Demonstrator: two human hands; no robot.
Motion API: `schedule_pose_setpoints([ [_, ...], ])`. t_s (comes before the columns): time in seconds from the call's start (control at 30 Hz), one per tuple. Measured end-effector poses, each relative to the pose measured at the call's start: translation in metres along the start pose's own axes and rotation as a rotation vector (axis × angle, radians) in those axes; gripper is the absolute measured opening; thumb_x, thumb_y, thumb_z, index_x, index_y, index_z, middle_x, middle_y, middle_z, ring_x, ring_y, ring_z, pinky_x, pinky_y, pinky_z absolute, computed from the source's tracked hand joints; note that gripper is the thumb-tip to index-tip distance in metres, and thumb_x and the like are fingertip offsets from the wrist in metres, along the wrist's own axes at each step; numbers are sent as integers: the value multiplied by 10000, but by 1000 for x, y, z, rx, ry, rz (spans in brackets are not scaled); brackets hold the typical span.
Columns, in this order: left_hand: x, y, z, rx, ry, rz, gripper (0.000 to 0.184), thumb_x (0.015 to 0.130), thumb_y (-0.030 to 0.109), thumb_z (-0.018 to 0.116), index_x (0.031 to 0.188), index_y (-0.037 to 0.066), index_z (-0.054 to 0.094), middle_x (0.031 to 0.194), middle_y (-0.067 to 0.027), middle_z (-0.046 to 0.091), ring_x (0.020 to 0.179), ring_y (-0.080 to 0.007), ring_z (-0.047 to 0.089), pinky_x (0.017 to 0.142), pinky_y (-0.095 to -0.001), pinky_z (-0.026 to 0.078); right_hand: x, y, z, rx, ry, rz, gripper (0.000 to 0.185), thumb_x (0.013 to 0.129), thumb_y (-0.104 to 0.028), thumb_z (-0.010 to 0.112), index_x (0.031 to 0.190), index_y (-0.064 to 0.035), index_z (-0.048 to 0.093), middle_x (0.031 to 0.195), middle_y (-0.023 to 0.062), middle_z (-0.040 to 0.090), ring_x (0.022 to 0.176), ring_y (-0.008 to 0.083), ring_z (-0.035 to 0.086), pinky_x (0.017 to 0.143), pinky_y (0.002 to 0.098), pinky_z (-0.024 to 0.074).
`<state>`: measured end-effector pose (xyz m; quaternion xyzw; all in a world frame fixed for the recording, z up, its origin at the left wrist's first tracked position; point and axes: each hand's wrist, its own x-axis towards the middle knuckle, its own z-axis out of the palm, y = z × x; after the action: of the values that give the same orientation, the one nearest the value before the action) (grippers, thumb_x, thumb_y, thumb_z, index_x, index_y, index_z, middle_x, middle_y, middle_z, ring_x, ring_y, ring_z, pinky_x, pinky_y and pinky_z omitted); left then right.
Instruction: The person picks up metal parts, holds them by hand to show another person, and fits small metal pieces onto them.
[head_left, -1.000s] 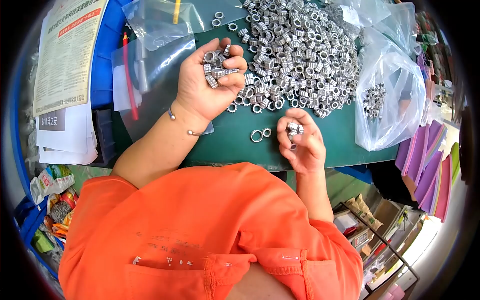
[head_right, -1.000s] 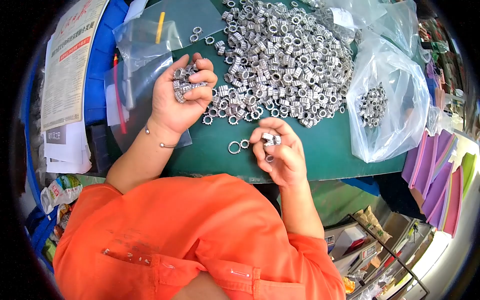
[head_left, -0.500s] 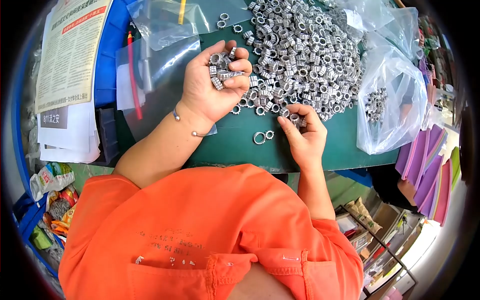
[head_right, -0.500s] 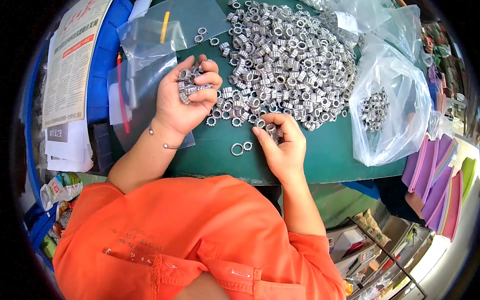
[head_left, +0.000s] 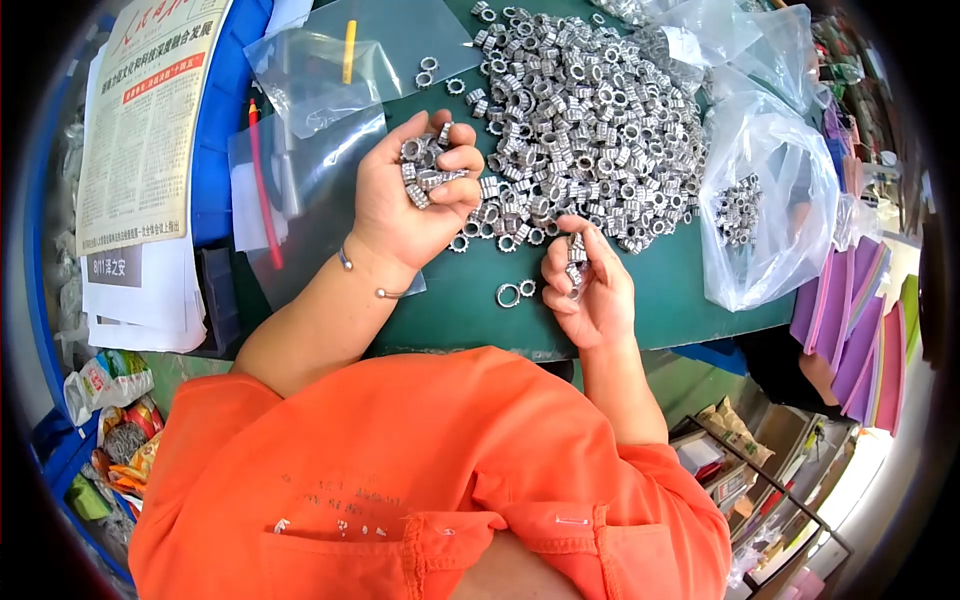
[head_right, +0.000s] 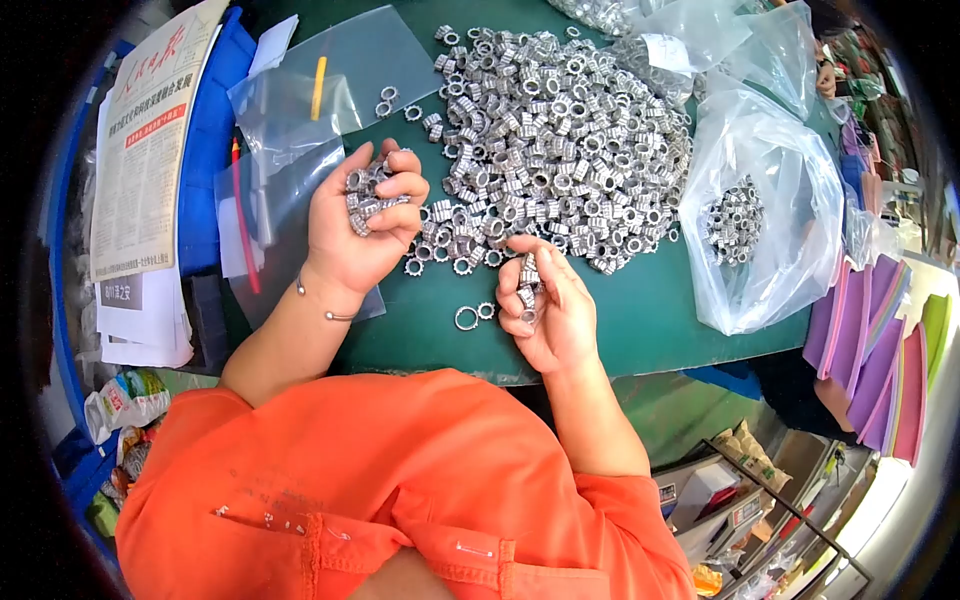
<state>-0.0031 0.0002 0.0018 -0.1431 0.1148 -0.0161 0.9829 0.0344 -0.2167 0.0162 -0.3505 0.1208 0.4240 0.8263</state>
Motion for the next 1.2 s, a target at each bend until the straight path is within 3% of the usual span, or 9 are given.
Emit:
schedule_pose_setpoints([
  [0.27,-1,0,2,12,5,6,188,903,204,450,942,34,522,869,-59,467,688,-141,442,450,-237,352,-5,0,5,23,-12,-24,320,967,-239,329,1137,0,458,764,89,501,594,142,425,407,199,306],
  [0.53,1,0,0,10,-3,-3,189,902,201,453,945,30,522,873,-60,466,690,-141,441,449,-235,350,-6,-2,-2,26,-80,-60,252,921,-128,334,1084,15,463,872,249,598,484,172,463,354,218,301],
  [0.8,-2,0,3,13,-15,-12,204,907,204,444,947,21,524,876,-59,459,701,-141,438,462,-241,349,-8,-4,-9,151,-123,3,247,894,-152,343,1045,4,461,848,238,611,392,190,418,334,255,326],
  [0.9,-1,0,3,13,-30,-21,191,902,194,458,959,23,521,873,-50,452,698,-138,433,462,-242,342,-12,-10,-6,184,-166,-19,264,896,-230,385,1031,-27,488,919,195,590,503,173,454,349,237,323],
  [0.93,-1,0,3,13,-31,-19,191,902,195,458,960,24,520,872,-48,451,694,-137,430,458,-242,339,-16,-16,-4,99,-107,-124,269,895,-285,416,965,-41,505,912,161,559,568,163,466,356,230,316],
  [1.0,-2,-1,5,5,-19,-7,189,903,195,457,963,26,517,872,-46,449,683,-137,425,447,-240,332,-14,-46,1,-106,92,-440,310,900,-322,437,739,-60,475,575,90,483,404,146,400,326,231,272],
  [1.03,-2,-1,5,7,-12,-5,187,903,192,455,967,26,513,872,-46,448,680,-137,425,442,-239,329,-12,-64,8,-149,356,-656,341,911,-325,418,689,-68,456,486,61,428,338,139,352,309,238,246],
  [1.13,-2,-1,5,13,-24,-6,181,901,186,457,969,27,512,871,-46,448,686,-137,425,450,-241,333,-4,-129,-13,-539,608,-1256,351,935,-310,393,695,-61,453,540,53,456,414,118,386,388,242,296],
  [1.2,-4,-2,5,-4,-68,-21,172,897,181,462,966,31,513,869,-45,448,693,-137,425,460,-244,338,-3,-166,-39,-1166,880,-1236,333,939,-253,405,886,28,575,825,113,600,801,182,548,733,286,419],
])
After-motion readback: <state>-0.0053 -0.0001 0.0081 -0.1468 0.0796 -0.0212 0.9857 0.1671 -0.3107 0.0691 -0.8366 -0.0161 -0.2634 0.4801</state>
